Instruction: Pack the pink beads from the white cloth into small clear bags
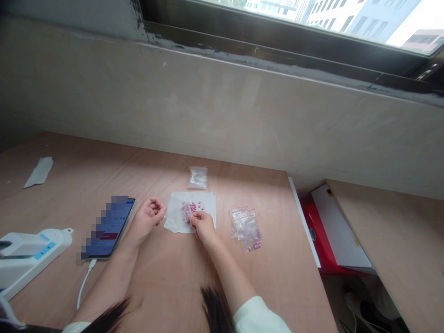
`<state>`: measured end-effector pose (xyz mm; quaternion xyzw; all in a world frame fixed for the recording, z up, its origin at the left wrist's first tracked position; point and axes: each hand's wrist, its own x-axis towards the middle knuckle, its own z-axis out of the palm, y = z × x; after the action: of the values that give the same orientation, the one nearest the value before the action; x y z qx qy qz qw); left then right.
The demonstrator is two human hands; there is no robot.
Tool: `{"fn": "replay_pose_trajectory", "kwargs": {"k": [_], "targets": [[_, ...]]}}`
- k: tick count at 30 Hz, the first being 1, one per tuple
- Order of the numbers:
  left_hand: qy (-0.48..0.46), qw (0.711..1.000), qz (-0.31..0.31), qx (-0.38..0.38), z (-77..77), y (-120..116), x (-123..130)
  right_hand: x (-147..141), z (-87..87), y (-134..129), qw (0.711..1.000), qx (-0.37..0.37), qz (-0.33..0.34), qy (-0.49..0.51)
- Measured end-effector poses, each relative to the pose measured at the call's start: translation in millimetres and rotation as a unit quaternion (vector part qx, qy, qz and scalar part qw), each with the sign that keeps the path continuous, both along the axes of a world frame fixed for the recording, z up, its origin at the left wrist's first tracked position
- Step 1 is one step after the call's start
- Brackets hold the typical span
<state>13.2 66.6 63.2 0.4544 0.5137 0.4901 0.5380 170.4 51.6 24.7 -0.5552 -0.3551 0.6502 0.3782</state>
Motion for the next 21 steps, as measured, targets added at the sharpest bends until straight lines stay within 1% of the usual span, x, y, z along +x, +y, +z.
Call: {"fn": "replay_pose_trajectory", "kwargs": {"k": [7,12,14,16,18,19,20,21], "targets": [[0.021,1.000,0.001,0.015,-2.6,6.2,3.7,3.8,-0.5,2.4,0.999,-0.011,-0.002,0.042],[0.031,0.999,-0.006,-0.002,4.8,3.2,4.4,4.3,0.9,1.4,0.999,0.002,-0.016,0.042],[0.037,0.999,-0.023,-0.010,6.3,-2.5,0.8,5.2,5.6,-0.3,0.998,0.033,-0.046,0.013],[0.047,0.995,-0.081,-0.028,3.4,-8.5,-6.7,7.5,13.8,-2.3,0.992,0.084,-0.087,-0.039],[0.072,0.986,-0.140,-0.056,-3.2,-12.6,-16.5,11.4,24.3,-4.3,0.982,0.132,-0.108,-0.084],[0.092,0.983,-0.144,-0.067,-6.6,-13.5,-21.1,13.7,29.9,-5.3,0.977,0.153,-0.108,-0.102],[0.114,0.983,-0.123,-0.069,-9.1,-13.7,-24.6,15.9,35.2,-6.3,0.973,0.172,-0.101,-0.117],[0.136,0.985,-0.085,-0.063,-10.1,-13.3,-26.5,18.0,40.0,-7.3,0.969,0.189,-0.089,-0.135]]}}
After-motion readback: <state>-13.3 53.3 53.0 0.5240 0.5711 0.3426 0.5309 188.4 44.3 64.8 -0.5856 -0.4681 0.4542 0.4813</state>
